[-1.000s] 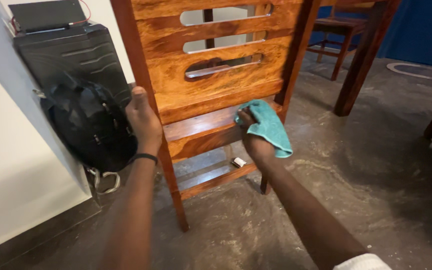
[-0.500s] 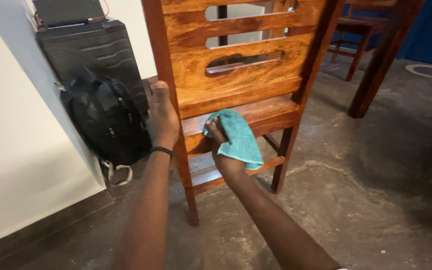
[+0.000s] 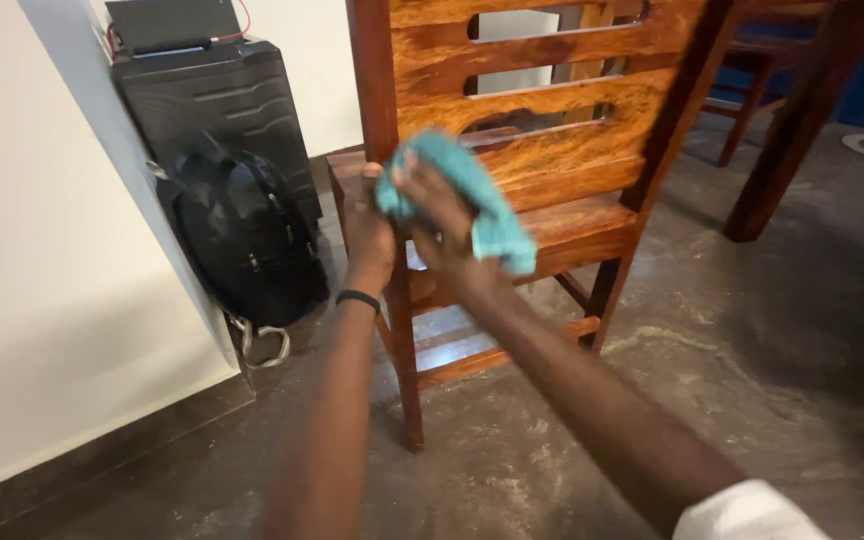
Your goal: The person wipes down the backrest, seat, frame, and legs of a wooden chair with a cloth.
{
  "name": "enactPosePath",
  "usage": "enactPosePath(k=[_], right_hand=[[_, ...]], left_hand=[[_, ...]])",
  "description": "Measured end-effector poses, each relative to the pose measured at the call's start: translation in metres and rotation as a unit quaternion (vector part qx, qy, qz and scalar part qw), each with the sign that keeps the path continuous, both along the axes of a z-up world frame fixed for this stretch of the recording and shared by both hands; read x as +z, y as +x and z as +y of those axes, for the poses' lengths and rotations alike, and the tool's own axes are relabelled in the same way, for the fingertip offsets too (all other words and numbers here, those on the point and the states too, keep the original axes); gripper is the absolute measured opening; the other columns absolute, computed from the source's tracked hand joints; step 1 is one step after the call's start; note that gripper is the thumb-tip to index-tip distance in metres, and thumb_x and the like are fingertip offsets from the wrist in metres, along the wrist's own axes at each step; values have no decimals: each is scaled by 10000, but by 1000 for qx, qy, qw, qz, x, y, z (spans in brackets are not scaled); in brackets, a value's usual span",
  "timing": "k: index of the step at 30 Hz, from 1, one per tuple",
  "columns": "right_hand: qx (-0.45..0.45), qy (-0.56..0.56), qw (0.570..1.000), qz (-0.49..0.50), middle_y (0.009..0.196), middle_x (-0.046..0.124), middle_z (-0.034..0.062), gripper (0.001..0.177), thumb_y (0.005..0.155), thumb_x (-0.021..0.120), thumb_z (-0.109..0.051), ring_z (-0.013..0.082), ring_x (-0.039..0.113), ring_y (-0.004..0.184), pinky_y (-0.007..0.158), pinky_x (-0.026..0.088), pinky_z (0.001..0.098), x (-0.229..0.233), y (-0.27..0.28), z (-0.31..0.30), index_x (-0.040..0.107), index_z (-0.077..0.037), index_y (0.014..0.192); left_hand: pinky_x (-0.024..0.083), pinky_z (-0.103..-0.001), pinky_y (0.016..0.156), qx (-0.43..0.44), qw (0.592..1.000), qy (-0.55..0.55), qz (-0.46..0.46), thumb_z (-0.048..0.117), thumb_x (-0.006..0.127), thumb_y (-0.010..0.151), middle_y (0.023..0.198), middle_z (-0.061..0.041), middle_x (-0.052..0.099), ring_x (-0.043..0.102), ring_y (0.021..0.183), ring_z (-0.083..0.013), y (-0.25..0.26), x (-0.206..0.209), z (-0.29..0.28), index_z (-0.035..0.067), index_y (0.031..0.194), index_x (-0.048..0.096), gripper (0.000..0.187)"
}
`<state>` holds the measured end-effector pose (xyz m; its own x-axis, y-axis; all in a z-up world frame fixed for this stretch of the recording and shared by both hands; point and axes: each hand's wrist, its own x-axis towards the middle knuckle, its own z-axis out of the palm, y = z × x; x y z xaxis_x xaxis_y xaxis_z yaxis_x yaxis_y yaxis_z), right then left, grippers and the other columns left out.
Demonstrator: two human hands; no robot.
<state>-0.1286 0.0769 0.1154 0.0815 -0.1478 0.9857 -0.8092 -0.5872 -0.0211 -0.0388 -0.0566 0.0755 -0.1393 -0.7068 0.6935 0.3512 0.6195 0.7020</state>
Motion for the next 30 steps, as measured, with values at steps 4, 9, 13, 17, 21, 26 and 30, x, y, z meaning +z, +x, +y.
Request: enactPosePath(k=[4,9,13,17,21,26,30], right_hand=[[-53,-81,993,63,1601,487,93,613,987,788,17,322,535,1480,1251,521,453,80,0,-26,558,-195,1514],[-155,-117,975,112,1747,218,18,671,1061,742,17,267,246,1582,1297,351,390,100,14,-29,453,-217,1619],[-154,-70,981,94,1702,225,46,659,1062,714,35,280,254,1595,1323,360,364,77,17,-27,397,-162,1605],[-192,-105,973,76,1749,186,37,674,1122,678,51,243,252,1607,1322,389,343,54,28,-44,318,-128,1663],[-148,-73,982,89,1724,240,106,664,1105,706,-19,331,368,1553,1252,446,399,16,35,-23,327,-72,1648],[-184,-40,978,91,1562,472,196,530,995,689,9,394,532,1386,1158,476,499,-35,45,13,517,10,1496],[-151,-51,982,104,1476,567,196,473,973,692,27,366,592,1299,1105,500,478,-73,37,14,587,23,1435]], left_hand=[[434,-387,1070,128,971,-199,-18,626,298,1168,1343,-143,608,558,1250,-211,0,3,3,-40,1379,566,748],[504,-353,935,1,999,-28,-15,595,318,1087,1127,-103,705,640,1047,-185,5,16,21,-3,1250,662,708],[516,-361,945,53,996,-54,-36,629,365,1083,1141,-109,703,656,1041,-218,5,11,16,-17,1236,624,712],[482,-340,1042,-284,935,142,156,658,418,1011,1248,-80,677,630,1160,-196,8,-5,12,5,1302,638,747],[461,-352,1005,-296,924,156,184,701,428,1055,1229,-97,625,594,1165,-229,10,-23,-8,26,1260,609,729],[512,-340,1066,-247,933,189,183,706,430,971,1255,-115,670,638,1203,-239,16,-27,-6,9,1283,642,792],[445,-358,1056,-211,961,144,106,726,433,1017,1313,-157,616,567,1212,-264,23,-14,15,-35,1350,606,849]])
